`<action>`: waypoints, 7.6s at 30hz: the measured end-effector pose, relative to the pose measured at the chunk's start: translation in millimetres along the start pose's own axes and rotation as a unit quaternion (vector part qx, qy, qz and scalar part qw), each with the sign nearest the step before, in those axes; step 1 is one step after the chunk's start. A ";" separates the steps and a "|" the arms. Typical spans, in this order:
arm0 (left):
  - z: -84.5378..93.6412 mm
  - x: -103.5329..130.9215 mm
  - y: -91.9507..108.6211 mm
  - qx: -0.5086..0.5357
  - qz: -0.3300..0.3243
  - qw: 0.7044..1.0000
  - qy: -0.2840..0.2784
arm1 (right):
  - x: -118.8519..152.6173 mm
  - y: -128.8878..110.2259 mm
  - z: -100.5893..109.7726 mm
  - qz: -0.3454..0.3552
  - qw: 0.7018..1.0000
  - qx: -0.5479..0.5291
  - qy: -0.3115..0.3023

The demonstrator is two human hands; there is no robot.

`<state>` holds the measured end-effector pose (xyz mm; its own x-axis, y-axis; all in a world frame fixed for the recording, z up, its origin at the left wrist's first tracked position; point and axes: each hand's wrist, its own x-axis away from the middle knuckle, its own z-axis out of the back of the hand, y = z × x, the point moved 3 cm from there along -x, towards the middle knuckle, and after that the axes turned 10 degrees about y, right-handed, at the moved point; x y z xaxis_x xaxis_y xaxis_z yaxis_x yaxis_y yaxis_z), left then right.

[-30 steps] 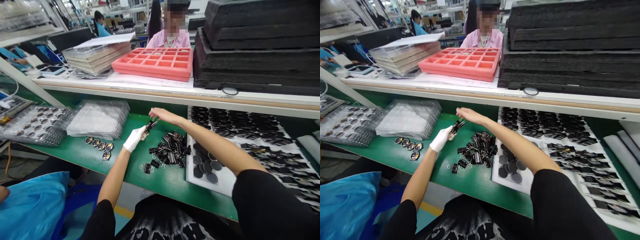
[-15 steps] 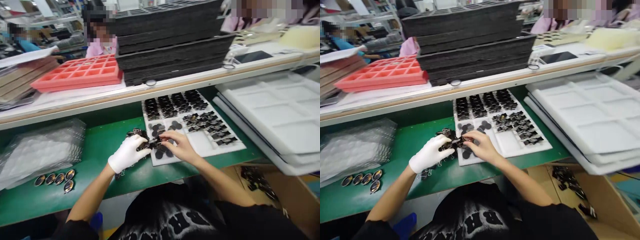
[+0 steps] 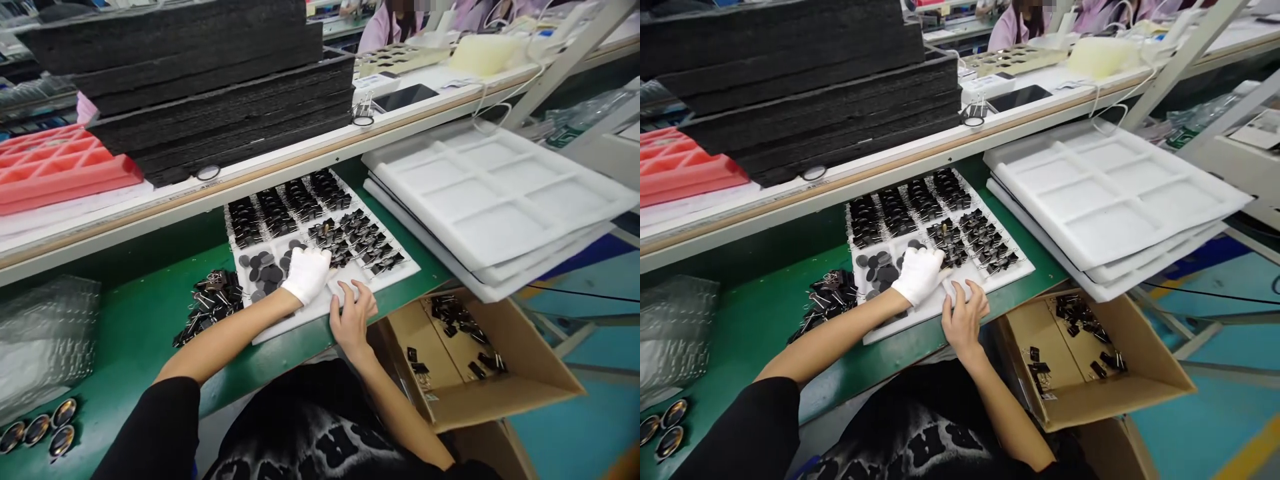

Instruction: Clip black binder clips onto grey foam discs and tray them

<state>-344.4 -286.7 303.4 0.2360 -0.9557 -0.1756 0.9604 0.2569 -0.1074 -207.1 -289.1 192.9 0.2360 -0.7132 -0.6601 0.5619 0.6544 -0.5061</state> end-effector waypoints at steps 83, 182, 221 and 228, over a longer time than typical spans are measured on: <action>-19.6 341.7 -227.1 -0.078 0.497 0.859 0.097 | -78.9 -255.3 -72.9 0.310 0.726 -0.383 -0.479; -46.0 257.2 -292.4 0.021 0.351 0.935 0.043 | -9.3 -363.0 -255.9 0.115 0.869 -0.102 -0.470; -38.6 285.0 -303.6 -0.023 0.376 0.926 0.027 | -45.8 -380.3 -227.4 0.205 0.856 -0.054 -0.472; -43.7 275.6 -303.1 -0.018 0.374 0.925 0.054 | -13.5 -361.4 -255.4 0.164 0.859 -0.103 -0.473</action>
<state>-576.9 -621.8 244.8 0.8154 -0.4881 -0.3113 0.5274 0.8480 0.0518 -615.9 -451.8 242.9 0.9491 -0.3022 -0.0887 0.2116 0.8205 -0.5311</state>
